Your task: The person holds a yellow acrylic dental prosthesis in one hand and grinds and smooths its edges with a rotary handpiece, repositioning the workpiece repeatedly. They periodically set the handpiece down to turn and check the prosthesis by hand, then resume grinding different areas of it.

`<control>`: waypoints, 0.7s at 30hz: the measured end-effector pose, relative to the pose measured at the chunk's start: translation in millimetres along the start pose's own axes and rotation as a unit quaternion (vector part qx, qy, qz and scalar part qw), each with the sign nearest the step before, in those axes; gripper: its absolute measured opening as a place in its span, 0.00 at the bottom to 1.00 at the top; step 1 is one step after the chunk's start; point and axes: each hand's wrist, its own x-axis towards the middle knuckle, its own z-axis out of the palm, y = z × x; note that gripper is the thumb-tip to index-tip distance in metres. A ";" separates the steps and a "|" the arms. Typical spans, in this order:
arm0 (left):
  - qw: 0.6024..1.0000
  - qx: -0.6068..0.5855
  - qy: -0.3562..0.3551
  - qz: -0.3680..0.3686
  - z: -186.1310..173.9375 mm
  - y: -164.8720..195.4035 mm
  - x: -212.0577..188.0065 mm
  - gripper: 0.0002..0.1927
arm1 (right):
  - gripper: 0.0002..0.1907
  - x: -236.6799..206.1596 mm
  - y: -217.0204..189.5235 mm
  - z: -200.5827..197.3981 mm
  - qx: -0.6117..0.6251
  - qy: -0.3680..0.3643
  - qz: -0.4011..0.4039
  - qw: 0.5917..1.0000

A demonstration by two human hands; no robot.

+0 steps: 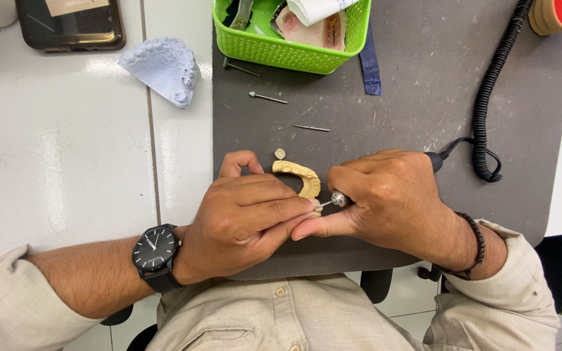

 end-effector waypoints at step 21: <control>1.000 -0.008 0.009 -0.001 -3.0 -0.5 3.1 0.08 | 0.36 -1.0 1.6 2.0 0.021 0.047 -0.003 0.999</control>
